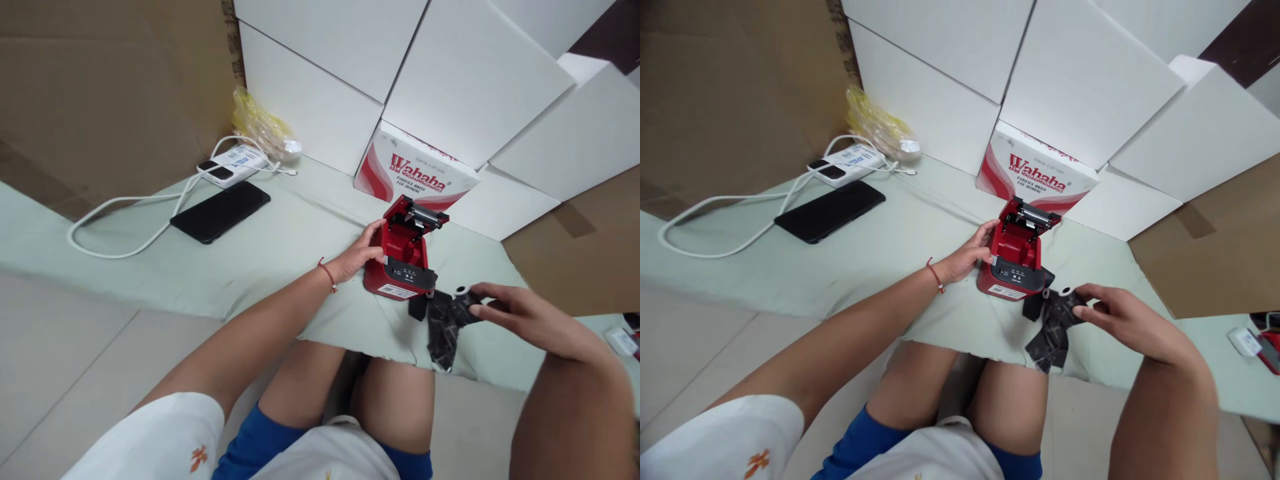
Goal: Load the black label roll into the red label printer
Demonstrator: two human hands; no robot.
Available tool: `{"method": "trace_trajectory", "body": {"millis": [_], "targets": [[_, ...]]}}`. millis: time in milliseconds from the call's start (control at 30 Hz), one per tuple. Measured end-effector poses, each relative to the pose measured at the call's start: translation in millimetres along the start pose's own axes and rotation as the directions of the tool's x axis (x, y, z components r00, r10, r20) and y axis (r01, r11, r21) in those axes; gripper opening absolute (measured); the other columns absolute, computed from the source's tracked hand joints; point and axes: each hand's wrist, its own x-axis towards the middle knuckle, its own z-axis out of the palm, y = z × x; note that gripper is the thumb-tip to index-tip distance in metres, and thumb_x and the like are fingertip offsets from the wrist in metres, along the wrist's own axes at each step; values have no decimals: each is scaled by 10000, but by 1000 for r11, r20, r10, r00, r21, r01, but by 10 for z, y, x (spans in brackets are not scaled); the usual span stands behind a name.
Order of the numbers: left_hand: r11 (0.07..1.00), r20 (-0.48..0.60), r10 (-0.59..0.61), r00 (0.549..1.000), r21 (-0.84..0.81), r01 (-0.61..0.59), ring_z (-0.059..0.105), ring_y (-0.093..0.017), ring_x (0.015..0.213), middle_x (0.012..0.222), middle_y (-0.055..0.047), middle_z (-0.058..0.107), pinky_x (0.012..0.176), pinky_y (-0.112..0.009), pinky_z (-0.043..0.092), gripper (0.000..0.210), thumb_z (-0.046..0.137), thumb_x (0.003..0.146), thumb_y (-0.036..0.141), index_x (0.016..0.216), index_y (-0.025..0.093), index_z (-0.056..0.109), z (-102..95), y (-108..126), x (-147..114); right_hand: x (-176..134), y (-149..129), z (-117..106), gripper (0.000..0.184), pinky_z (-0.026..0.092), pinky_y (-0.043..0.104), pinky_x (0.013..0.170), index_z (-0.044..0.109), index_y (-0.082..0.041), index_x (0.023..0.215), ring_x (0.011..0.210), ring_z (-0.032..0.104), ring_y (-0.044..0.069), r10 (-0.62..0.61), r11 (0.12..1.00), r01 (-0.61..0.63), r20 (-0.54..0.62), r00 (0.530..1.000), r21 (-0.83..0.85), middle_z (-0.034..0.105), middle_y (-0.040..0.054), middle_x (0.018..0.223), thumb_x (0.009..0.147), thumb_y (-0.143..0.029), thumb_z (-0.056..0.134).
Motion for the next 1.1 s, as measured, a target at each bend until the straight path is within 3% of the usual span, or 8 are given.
{"method": "trace_trajectory", "body": {"millis": [100, 267, 333, 533, 633, 800, 933, 1100], "targets": [[1000, -12, 2, 1000, 18, -2, 434, -319, 1517, 1669, -77, 439, 1276, -502, 351, 943, 664, 637, 212, 1541, 306, 412, -2, 0, 4, 221, 18, 318, 443, 604, 347, 823, 793, -223, 1147, 908, 757, 247, 12, 999, -22, 207, 978, 47, 833, 65, 1040, 947, -583, 631], [1000, -7, 9, 1000, 26, -9, 387, -318, 1555, 1696, -76, 401, 1313, -502, 300, 940, 669, 645, 220, 1545, 314, 411, -23, -20, 17, 497, 197, 642, 475, 579, 373, 872, 718, -194, 1367, 933, 756, 247, 108, 991, -112, -60, 992, -76, 810, 114, 1208, 955, -382, 575], [1000, -4, 16, 1000, 21, -15, 399, -320, 1545, 1689, -82, 406, 1305, -503, 318, 937, 673, 641, 217, 1538, 306, 419, -30, -27, 24, 544, 323, 701, 444, 560, 396, 887, 748, -183, 1318, 958, 755, 272, 140, 979, -155, -118, 983, -132, 798, 144, 1239, 915, -300, 601], [1000, 5, 14, 1000, -11, -14, 438, -324, 1519, 1637, -77, 464, 1291, -529, 343, 910, 666, 633, 195, 1507, 307, 439, -18, -12, 28, 613, 481, 904, 392, 532, 341, 874, 800, -221, 1193, 1058, 747, 281, 136, 964, -148, -71, 988, -219, 799, 123, 1219, 825, -185, 670], [1000, 1, 11, 1000, -9, -11, 437, -321, 1517, 1640, -90, 458, 1291, -517, 345, 919, 664, 628, 198, 1512, 289, 429, -12, 1, 24, 459, 427, 790, 327, 547, 331, 852, 815, -227, 1123, 995, 758, 267, 106, 973, -99, 24, 994, -206, 820, 101, 1142, 833, -196, 669], [1000, 8, 4, 1000, -8, -4, 413, -324, 1532, 1666, -90, 424, 1295, -509, 332, 933, 672, 625, 208, 1519, 290, 417, -18, 3, 26, -40, 189, 161, 313, 590, 334, 850, 812, -283, 1185, 957, 760, 253, -53, 996, 69, 221, 974, -64, 825, 60, 1143, 954, -449, 681], [1000, -5, 5, 1000, 11, -5, 391, -327, 1550, 1662, -78, 438, 1291, -510, 344, 921, 667, 637, 205, 1521, 306, 430, -24, -7, 26, 20, -234, -49, 406, 593, 352, 865, 773, -293, 1281, 990, 745, 260, -189, 981, 191, 63, 980, -35, 803, 68, 1200, 974, -532, 657], [999, 5, 32, 999, 16, -32, 389, -313, 1547, 1658, -83, 436, 1310, -489, 307, 922, 675, 640, 212, 1525, 294, 428, -29, -27, 27, 757, -809, 247, 415, 549, 358, 915, 729, -224, 1363, 1073, 735, 270, -122, 944, 75, -128, 984, -321, 776, 98, 1301, 967, -274, 615]]}}
